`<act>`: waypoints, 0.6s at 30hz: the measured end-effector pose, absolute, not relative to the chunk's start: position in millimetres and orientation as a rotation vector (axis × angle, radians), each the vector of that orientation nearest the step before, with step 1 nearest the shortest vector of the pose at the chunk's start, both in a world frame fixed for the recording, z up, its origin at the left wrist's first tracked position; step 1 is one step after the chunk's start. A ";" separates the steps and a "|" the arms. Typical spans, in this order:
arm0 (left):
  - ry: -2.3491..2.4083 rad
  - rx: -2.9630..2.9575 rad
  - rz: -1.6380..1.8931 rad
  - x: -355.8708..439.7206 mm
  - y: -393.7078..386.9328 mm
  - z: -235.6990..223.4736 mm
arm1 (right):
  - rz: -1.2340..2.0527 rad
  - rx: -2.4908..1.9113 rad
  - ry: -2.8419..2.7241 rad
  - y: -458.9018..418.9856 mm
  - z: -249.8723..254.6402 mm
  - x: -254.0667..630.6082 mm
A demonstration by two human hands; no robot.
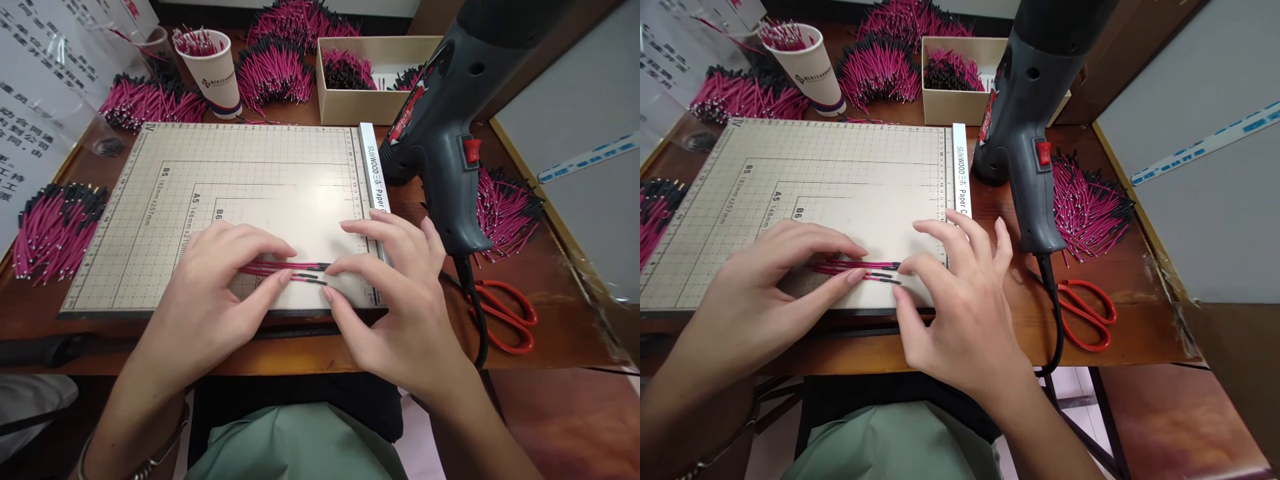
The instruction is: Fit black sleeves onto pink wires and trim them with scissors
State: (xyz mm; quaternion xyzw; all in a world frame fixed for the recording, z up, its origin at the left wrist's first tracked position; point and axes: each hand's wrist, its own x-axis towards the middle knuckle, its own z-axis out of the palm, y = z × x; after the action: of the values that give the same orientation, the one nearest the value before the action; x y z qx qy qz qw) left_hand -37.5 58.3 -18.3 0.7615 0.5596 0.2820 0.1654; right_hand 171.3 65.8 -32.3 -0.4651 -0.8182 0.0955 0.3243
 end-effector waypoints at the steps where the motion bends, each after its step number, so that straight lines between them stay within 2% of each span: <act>1: 1.597 2.167 0.796 -37.6 58.3 -18.4 | 0.261 -1.234 -2.135 65.6 -32.2 171.3; 8: 1.597 2.119 0.818 -38.4 57.3 -18.3 | 0.165 -1.335 -2.034 65.5 -35.1 170.0; 18: 1.656 2.021 0.825 -33.7 62.2 -18.2 | 0.175 -1.262 -1.972 66.4 -32.0 172.9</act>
State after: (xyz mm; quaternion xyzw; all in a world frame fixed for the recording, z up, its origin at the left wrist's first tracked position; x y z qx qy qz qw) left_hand -33.7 62.2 -18.2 0.7227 0.5924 0.2949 0.1995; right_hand 172.9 66.4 -32.0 -0.4958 -0.7747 0.0689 0.3865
